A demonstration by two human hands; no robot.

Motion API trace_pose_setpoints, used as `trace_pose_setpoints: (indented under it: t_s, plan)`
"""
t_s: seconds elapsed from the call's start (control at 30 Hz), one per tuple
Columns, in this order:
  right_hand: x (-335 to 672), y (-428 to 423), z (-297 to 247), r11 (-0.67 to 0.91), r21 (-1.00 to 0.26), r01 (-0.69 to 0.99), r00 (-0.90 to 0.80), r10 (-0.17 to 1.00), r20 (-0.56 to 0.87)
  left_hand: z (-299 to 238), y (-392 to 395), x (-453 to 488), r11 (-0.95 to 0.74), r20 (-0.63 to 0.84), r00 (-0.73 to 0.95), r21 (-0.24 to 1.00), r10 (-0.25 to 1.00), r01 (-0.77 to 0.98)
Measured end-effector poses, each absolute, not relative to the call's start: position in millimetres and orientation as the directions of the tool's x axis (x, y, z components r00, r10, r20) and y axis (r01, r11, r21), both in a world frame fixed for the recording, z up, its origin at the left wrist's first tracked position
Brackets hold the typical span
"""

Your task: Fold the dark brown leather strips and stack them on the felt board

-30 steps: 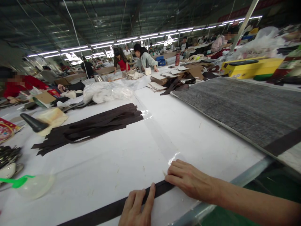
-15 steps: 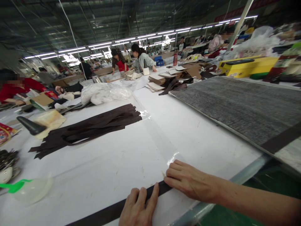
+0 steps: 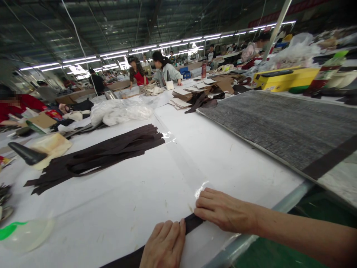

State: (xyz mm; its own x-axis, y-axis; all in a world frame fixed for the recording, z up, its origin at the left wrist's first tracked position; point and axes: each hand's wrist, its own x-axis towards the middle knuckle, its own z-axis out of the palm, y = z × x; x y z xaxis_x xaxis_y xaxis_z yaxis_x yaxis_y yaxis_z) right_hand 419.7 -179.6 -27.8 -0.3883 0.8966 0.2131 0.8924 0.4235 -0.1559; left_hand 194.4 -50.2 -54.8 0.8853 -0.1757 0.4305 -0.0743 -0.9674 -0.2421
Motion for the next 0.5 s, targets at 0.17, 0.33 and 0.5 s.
trace_pose_setpoints:
  t_s: [0.17, 0.33, 0.5]
  plan:
    - [421, -182, -30, 0.406, -0.157, 0.9, -0.363, 0.9, 0.242, -49, -49, 199, -0.966, 0.365, 0.913, -0.238, -0.184, -0.099]
    - [419, -182, -32, 0.379, -0.155, 0.912, -0.338, 0.91, 0.239, -45, -53, 206, -0.97, 0.334, 0.926, -0.219, -0.175, -0.104]
    - [418, -183, -29, 0.393, -0.123, 0.911, -0.355, 0.901, 0.248, -45, -57, 208, -0.97, 0.338, 0.93, -0.234, -0.143, -0.064]
